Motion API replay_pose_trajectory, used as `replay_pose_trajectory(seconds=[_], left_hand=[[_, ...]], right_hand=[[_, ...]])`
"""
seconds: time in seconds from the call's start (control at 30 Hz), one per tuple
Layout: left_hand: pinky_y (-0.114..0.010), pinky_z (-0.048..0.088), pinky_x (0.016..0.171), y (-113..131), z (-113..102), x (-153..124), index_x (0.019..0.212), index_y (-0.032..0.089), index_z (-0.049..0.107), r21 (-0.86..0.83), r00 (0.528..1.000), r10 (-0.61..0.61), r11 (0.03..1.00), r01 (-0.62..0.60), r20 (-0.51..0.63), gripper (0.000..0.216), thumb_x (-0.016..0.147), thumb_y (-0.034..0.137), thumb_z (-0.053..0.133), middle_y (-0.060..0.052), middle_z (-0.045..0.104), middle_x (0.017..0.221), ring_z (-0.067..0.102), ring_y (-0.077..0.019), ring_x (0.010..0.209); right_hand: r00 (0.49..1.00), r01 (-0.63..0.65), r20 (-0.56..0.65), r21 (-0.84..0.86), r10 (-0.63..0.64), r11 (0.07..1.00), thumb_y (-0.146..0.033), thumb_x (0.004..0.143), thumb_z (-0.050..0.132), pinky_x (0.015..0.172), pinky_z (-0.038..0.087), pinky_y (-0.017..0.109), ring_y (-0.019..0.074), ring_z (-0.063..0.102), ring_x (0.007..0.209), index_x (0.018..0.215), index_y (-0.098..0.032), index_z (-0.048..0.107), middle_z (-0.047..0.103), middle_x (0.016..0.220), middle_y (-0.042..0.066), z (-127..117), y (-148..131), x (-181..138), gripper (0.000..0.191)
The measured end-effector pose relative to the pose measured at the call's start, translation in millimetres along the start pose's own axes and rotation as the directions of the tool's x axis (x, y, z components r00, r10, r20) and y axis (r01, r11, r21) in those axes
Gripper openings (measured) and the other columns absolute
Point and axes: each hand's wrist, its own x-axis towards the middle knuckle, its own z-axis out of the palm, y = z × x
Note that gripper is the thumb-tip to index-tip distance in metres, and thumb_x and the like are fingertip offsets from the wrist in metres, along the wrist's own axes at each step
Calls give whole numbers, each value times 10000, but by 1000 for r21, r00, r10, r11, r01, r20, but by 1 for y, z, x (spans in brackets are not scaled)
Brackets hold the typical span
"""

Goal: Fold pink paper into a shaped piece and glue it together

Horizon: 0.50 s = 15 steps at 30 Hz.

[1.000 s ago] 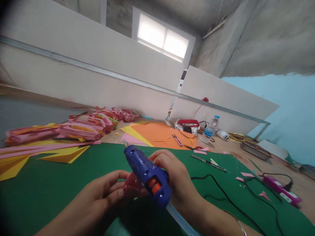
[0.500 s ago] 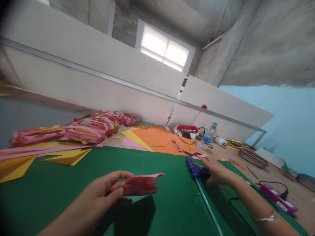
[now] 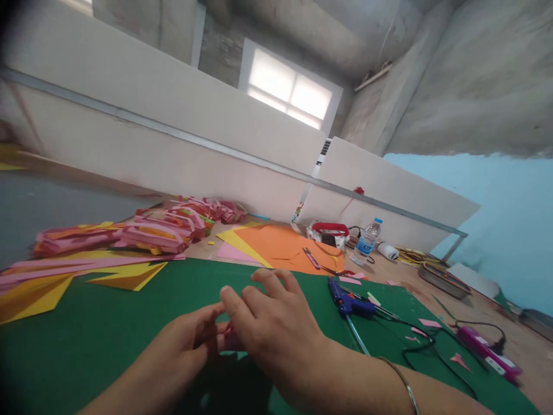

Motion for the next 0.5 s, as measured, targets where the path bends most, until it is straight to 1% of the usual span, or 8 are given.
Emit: replay_pose_trajectory(seconds=[0.13,0.2,0.27,0.33,0.43,0.5], left_hand=[[-279,471,694,-1,3,-1,981,107,593,33,1000,-10,999,10,-23,270,763,111,436,-76,697,866,621,-195,781],[-263,462,647,0,3,-2,963,104,585,69,1000,6,998,-4,-22,261,756,97,427,-65,683,811,608,-189,745],[-247,450,600,2,4,-3,959,109,576,74,1000,18,997,-17,-7,264,745,87,423,-43,669,754,597,-179,697],[-246,457,625,4,4,-3,954,122,575,60,999,35,998,-34,-11,254,742,100,437,-32,670,751,599,-175,700],[-264,467,731,7,7,-3,968,144,576,38,999,12,999,-11,-40,252,738,146,474,-30,688,795,614,-188,777],[-264,476,718,8,8,-3,973,151,573,4,999,0,1000,0,-36,253,735,182,491,-25,690,781,621,-196,775]], right_hand=[[999,10,48,-27,-9,1000,-272,877,550,824,293,451,270,525,999,1133,-151,520,702,829,29,0,3,3,284],[997,28,68,-44,-25,999,-257,868,560,797,277,449,265,536,965,1106,-132,523,706,783,26,-1,1,6,271],[997,49,60,-65,-45,997,-258,862,561,770,267,444,261,545,920,1105,-107,515,698,706,26,-1,-2,9,289],[997,72,47,-84,-68,994,-247,865,547,746,262,434,254,552,871,1129,-83,495,677,629,21,0,-5,12,315],[990,125,82,-98,-117,987,-156,873,486,695,266,396,210,554,734,1186,-50,445,638,571,7,2,-8,14,333],[985,139,121,-113,-125,984,-102,855,460,642,259,361,177,529,623,1205,-43,426,603,547,-6,4,-10,15,356]])
